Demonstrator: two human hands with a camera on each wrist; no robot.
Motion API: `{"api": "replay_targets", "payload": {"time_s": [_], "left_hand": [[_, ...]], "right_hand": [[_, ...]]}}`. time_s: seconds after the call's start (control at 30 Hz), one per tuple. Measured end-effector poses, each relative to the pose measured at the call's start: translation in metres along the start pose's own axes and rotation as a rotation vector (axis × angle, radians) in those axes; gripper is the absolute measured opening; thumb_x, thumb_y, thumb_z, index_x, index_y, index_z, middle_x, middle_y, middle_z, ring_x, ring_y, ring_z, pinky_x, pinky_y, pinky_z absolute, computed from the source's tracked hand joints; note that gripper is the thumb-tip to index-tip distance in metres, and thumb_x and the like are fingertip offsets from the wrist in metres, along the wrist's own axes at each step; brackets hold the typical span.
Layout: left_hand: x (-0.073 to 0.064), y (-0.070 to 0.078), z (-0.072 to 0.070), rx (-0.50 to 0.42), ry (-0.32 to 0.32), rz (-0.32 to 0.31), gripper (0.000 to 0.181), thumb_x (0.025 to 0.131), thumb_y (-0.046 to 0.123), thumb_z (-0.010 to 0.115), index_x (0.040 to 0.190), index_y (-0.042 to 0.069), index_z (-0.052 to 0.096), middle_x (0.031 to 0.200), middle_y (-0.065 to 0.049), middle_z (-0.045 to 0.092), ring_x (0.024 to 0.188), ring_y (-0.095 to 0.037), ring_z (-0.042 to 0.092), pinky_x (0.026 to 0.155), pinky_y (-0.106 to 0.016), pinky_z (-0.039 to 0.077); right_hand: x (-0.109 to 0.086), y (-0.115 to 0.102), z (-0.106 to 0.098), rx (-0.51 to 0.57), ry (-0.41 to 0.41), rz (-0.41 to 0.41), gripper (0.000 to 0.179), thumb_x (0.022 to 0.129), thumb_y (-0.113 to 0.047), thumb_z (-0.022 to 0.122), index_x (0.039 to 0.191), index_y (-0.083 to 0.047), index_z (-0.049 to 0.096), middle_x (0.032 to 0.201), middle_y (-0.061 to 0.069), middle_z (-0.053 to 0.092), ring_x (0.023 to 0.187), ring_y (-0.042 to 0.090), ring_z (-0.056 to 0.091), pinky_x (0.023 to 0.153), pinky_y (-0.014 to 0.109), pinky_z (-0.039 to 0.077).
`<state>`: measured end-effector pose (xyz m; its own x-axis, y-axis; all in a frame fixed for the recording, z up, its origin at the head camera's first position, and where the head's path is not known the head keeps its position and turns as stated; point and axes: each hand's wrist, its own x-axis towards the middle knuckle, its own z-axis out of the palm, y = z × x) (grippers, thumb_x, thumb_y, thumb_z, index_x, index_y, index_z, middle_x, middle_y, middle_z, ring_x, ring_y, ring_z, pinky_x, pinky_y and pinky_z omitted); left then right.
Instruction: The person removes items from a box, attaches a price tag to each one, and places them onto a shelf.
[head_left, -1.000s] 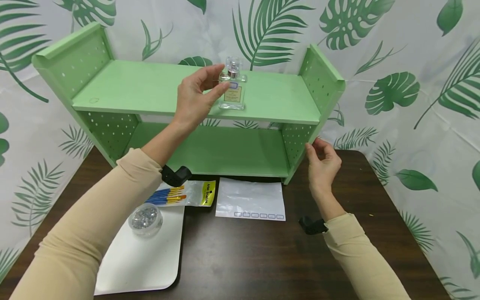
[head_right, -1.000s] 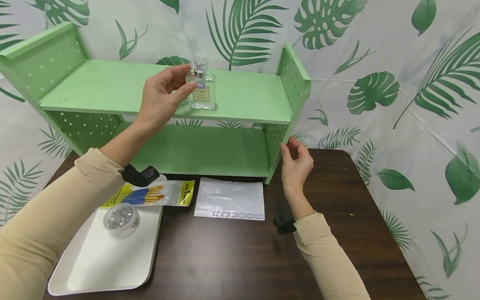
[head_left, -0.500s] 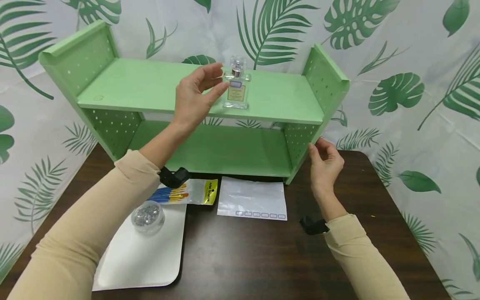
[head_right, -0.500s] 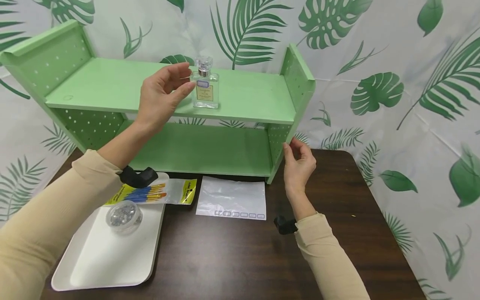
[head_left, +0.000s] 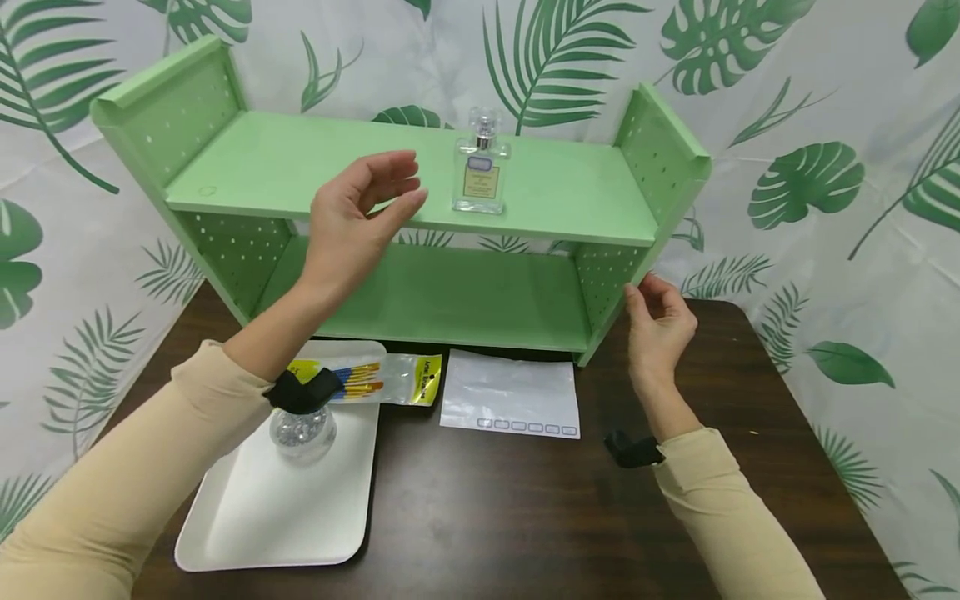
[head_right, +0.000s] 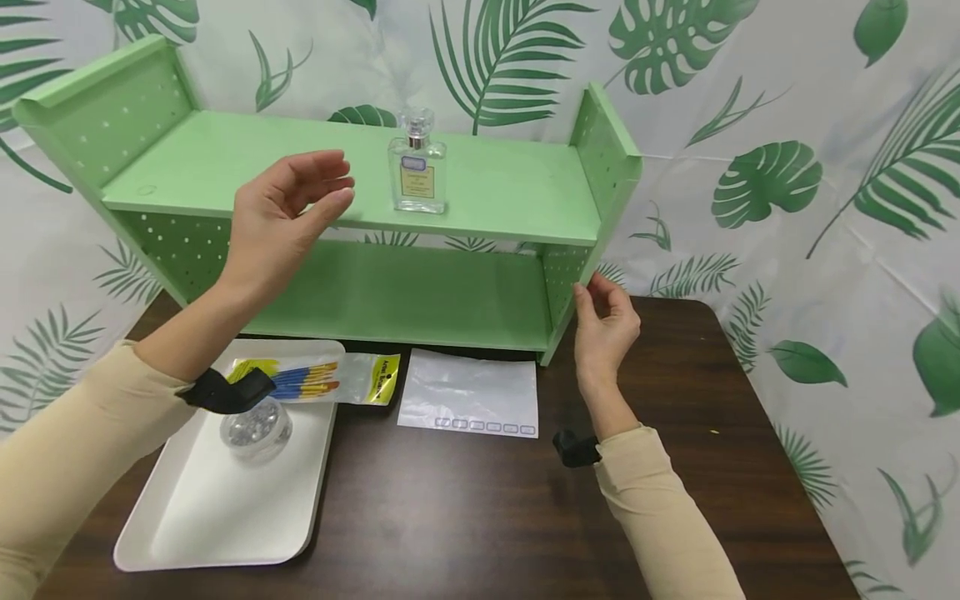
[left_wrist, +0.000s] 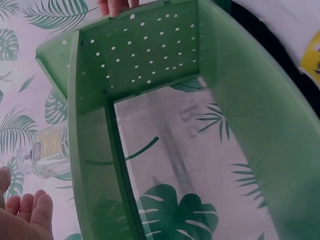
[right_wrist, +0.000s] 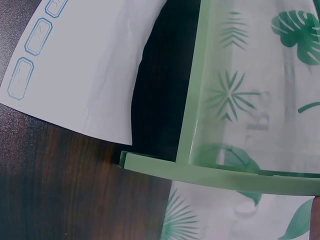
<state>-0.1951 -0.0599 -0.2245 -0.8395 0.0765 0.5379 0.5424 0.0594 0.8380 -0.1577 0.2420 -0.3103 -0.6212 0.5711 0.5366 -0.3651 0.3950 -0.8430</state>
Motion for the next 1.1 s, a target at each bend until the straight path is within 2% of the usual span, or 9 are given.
{"api": "replay_targets", "payload": {"time_s": [0.1, 0.3, 0.43, 0.57, 0.7, 0.83, 0.93, 1.03, 1.1], "left_hand": [[-0.012, 0.0, -0.009, 0.021, -0.01, -0.003, 0.035, 0.087, 0.005, 0.066, 0.121, -0.001, 0.058, 0.119, -0.013, 0.062, 0.105, -0.013, 0.062, 0.089, -0.023, 0.05], [-0.033, -0.006, -0.024, 0.062, -0.002, -0.015, 0.034, 0.086, 0.004, 0.066, 0.119, 0.0, 0.06, 0.118, -0.014, 0.063, 0.102, -0.008, 0.063, 0.087, -0.02, 0.05], [-0.046, -0.013, -0.034, 0.094, 0.005, -0.035, 0.034, 0.087, 0.004, 0.065, 0.12, 0.0, 0.06, 0.116, -0.008, 0.065, 0.101, -0.006, 0.063, 0.086, -0.018, 0.05], [-0.059, -0.021, -0.044, 0.124, 0.001, -0.067, 0.033, 0.088, 0.006, 0.065, 0.12, 0.002, 0.06, 0.116, -0.001, 0.065, 0.101, -0.004, 0.062, 0.085, -0.017, 0.05], [-0.072, -0.031, -0.055, 0.175, -0.007, -0.113, 0.034, 0.089, 0.009, 0.064, 0.122, 0.002, 0.058, 0.118, -0.002, 0.064, 0.101, -0.002, 0.062, 0.084, -0.015, 0.05], [-0.086, -0.043, -0.07, 0.252, -0.004, -0.165, 0.037, 0.089, 0.012, 0.065, 0.124, 0.003, 0.057, 0.119, -0.002, 0.063, 0.099, 0.003, 0.06, 0.081, -0.011, 0.049], [-0.097, -0.053, -0.084, 0.303, 0.008, -0.211, 0.039, 0.089, 0.016, 0.065, 0.125, 0.002, 0.057, 0.116, 0.006, 0.063, 0.098, 0.005, 0.058, 0.079, -0.008, 0.047], [-0.107, -0.066, -0.099, 0.359, 0.022, -0.269, 0.041, 0.089, 0.02, 0.065, 0.125, 0.001, 0.056, 0.113, 0.009, 0.063, 0.096, 0.009, 0.057, 0.076, -0.006, 0.046], [-0.113, -0.074, -0.108, 0.402, 0.028, -0.312, 0.043, 0.09, 0.022, 0.064, 0.126, 0.001, 0.056, 0.115, 0.004, 0.063, 0.094, 0.012, 0.055, 0.075, -0.005, 0.046]], "right_hand": [[0.0, 0.002, 0.0, 0.013, 0.004, 0.013, 0.014, 0.082, 0.003, 0.067, 0.092, 0.012, 0.066, 0.081, 0.002, 0.065, 0.073, 0.001, 0.054, 0.067, 0.015, 0.045], [0.0, 0.002, -0.001, -0.004, 0.013, 0.02, 0.013, 0.083, 0.001, 0.068, 0.092, 0.009, 0.067, 0.083, 0.005, 0.066, 0.073, 0.001, 0.055, 0.067, 0.014, 0.045], [0.0, 0.003, 0.0, -0.005, 0.008, 0.022, 0.016, 0.083, 0.0, 0.067, 0.094, 0.013, 0.066, 0.083, 0.003, 0.065, 0.073, 0.0, 0.055, 0.066, 0.014, 0.045], [0.005, 0.019, 0.0, -0.002, 0.01, 0.024, 0.018, 0.083, 0.0, 0.068, 0.095, 0.012, 0.066, 0.084, 0.002, 0.065, 0.075, 0.0, 0.055, 0.067, 0.015, 0.045], [0.01, 0.034, 0.001, -0.001, 0.019, 0.028, 0.017, 0.082, -0.002, 0.069, 0.096, 0.009, 0.067, 0.084, -0.001, 0.065, 0.076, 0.001, 0.056, 0.068, 0.016, 0.046], [0.01, 0.037, 0.001, 0.01, 0.024, 0.028, 0.015, 0.082, -0.002, 0.07, 0.095, 0.005, 0.069, 0.085, 0.002, 0.067, 0.075, 0.002, 0.056, 0.068, 0.016, 0.046], [0.01, 0.037, 0.001, 0.023, 0.021, 0.032, 0.015, 0.082, -0.002, 0.069, 0.096, 0.005, 0.069, 0.086, 0.001, 0.067, 0.075, 0.002, 0.056, 0.068, 0.016, 0.046], [0.009, 0.035, 0.001, 0.038, 0.016, 0.037, 0.018, 0.083, -0.001, 0.069, 0.098, 0.008, 0.067, 0.083, -0.006, 0.064, 0.075, 0.002, 0.056, 0.068, 0.015, 0.046], [0.008, 0.032, 0.002, 0.046, 0.012, 0.041, 0.02, 0.083, -0.001, 0.068, 0.099, 0.011, 0.066, 0.081, -0.01, 0.062, 0.075, 0.002, 0.055, 0.068, 0.015, 0.045]]}}
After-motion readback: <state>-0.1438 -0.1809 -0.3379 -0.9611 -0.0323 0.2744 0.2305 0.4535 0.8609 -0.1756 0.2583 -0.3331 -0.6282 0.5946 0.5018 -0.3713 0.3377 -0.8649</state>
